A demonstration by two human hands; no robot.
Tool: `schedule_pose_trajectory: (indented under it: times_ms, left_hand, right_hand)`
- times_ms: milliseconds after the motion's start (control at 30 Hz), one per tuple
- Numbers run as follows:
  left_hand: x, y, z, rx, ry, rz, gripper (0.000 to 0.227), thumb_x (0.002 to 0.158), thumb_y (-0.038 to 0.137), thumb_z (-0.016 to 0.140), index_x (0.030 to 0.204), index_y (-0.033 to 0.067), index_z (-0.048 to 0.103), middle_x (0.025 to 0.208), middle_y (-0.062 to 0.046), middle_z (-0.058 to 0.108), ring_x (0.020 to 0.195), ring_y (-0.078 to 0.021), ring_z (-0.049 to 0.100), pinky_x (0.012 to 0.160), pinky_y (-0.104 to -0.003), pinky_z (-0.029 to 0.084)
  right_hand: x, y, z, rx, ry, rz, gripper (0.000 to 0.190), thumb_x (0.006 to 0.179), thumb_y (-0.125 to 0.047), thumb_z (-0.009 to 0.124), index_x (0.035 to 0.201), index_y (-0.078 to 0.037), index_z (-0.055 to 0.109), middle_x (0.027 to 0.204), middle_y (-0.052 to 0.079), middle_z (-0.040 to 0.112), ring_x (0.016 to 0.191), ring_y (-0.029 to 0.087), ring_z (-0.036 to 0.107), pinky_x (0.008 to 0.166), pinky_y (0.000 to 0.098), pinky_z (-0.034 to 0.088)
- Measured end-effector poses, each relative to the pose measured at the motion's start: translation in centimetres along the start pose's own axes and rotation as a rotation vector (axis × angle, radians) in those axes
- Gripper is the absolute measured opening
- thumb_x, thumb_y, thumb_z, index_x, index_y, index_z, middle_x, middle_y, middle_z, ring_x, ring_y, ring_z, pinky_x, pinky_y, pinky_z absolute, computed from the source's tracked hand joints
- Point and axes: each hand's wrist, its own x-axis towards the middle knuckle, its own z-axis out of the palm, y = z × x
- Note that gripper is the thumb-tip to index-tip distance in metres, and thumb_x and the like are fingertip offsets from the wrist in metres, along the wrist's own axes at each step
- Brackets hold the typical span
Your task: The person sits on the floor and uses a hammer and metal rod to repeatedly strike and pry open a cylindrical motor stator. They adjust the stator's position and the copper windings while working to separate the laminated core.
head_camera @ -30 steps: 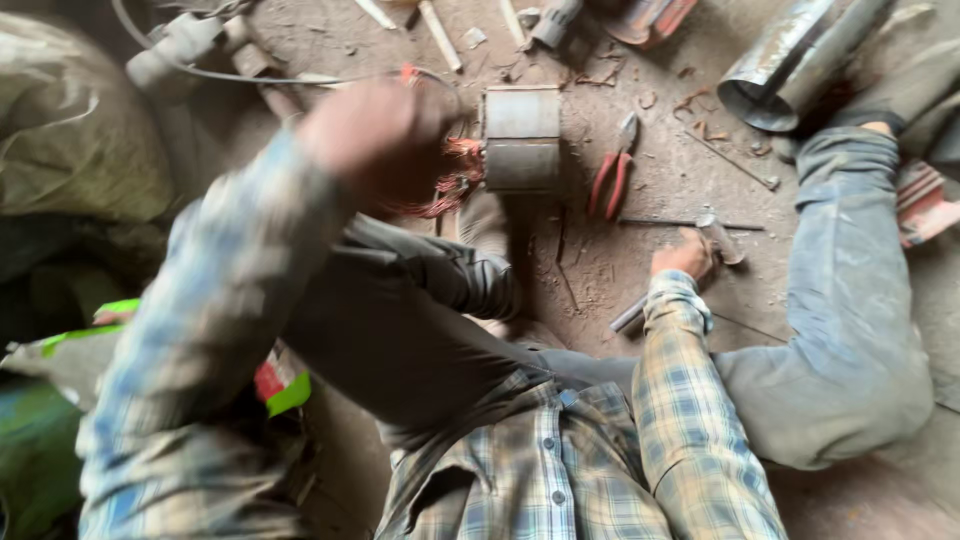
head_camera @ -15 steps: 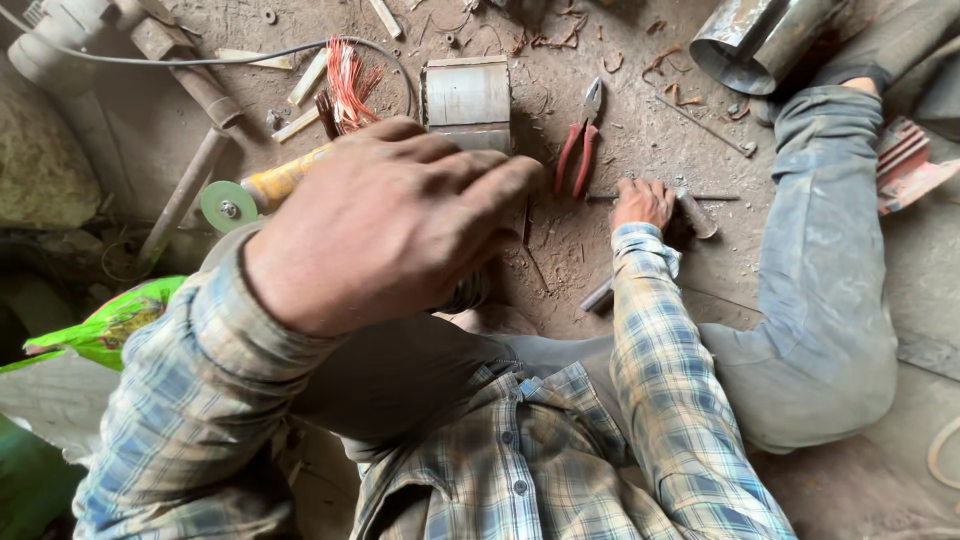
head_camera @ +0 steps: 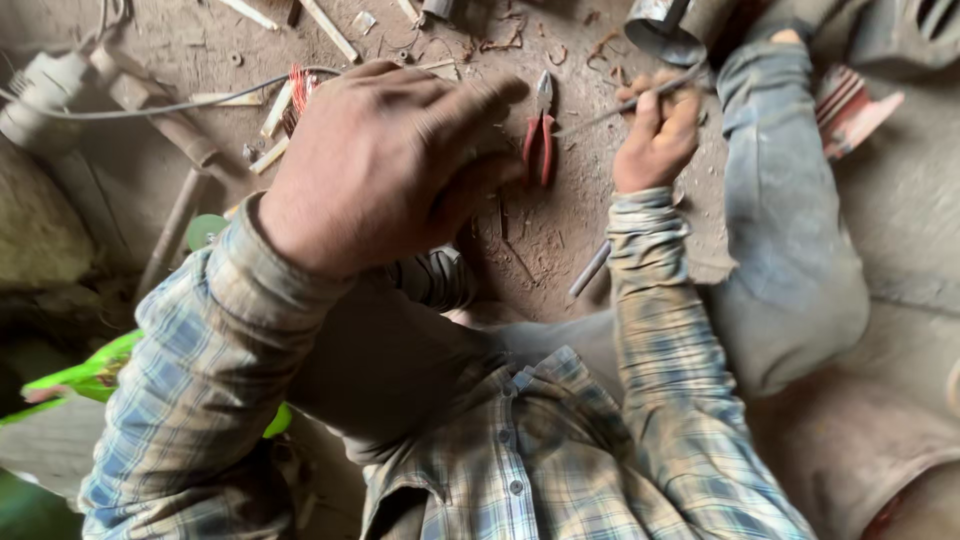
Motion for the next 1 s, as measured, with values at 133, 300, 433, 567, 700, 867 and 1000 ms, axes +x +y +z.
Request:
schedule_pose_trajectory:
  times_ms: [133,300,433,567,700,867,1000]
  left_hand:
    - [0.7,0.3,2.2,-0.208,0.095,0.066,0.041,0.106,0.026,0.068,0.139,0.0027,0.060,0.097,-0.014,0.076,0.072,-0.0267,0.072,0.067,-0.039,0.058]
    - [4.1,1.8,5.5,-0.211,-0.092,-0.060,0.040,0.104,0.020,0.064,0.140,0.0026,0.060,0.076,-0.015,0.072,0.054,-0.0261,0.068,0.051,-0.039,0.058]
    - [5.3,3.8,6.3,-0.063,-0.054,0.056,0.042,0.103,0.026,0.069,0.137,0.0035,0.062,0.075,-0.014,0.071,0.055,-0.0265,0.067,0.049,-0.040,0.055]
    - [5.1,5.4,5.1,-0.042,-0.052,0.127,0.045,0.102,0.026,0.071,0.140,0.0052,0.062,0.073,-0.012,0.069,0.052,-0.0247,0.063,0.050,-0.038,0.053]
    - [5.0,6.8,3.5,-0.208,0.080,0.254,0.042,0.107,0.021,0.072,0.140,-0.0011,0.060,0.099,-0.014,0.074,0.061,-0.0198,0.066,0.056,-0.033,0.054]
    - [5.6,7.6,2.3,-0.255,-0.041,0.137,0.044,0.101,0.024,0.075,0.133,-0.0032,0.062,0.084,-0.012,0.075,0.065,-0.0236,0.069,0.058,-0.037,0.055]
    - [6.4,7.0,1.2,-0.130,0.070,0.181,0.049,0.090,0.023,0.077,0.127,-0.0036,0.061,0.114,-0.018,0.075,0.102,-0.0323,0.073,0.085,-0.043,0.058]
  right_hand:
    - [1.3,-6.2,-1.8,0.440,0.072,0.273,0.026,0.108,0.003,0.050,0.133,-0.004,0.046,0.115,0.015,0.068,0.099,0.029,0.077,0.086,0.0487,0.071]
    - [1.2,-11.7,-4.3,0.632,0.023,0.293,0.028,0.109,0.004,0.047,0.135,-0.004,0.045,0.123,0.016,0.064,0.105,0.031,0.075,0.090,0.0491,0.071]
    - [0.3,-11.2,-7.2,0.500,-0.009,0.199,0.024,0.113,0.003,0.051,0.136,-0.004,0.047,0.117,0.015,0.067,0.100,0.028,0.076,0.084,0.0406,0.070]
    - [0.3,-6.8,-10.5,0.126,-0.072,0.031,0.016,0.113,0.002,0.066,0.124,0.000,0.054,0.103,0.012,0.072,0.085,0.020,0.075,0.065,0.0303,0.065]
    - [-1.9,0.0,-9.0,-0.110,0.056,0.404,0.017,0.095,0.000,0.071,0.109,0.001,0.062,0.091,0.007,0.074,0.068,0.014,0.074,0.049,0.0261,0.062]
    - [-4.0,7.7,-6.9,-0.612,-0.177,0.658,0.016,0.088,-0.014,0.077,0.101,-0.009,0.071,0.092,0.010,0.076,0.070,0.021,0.074,0.059,0.0352,0.063]
    - [-2.1,12.2,-7.4,-1.027,-0.241,0.714,0.010,0.090,-0.022,0.072,0.095,-0.018,0.079,0.094,0.008,0.079,0.081,0.027,0.074,0.075,0.0444,0.060]
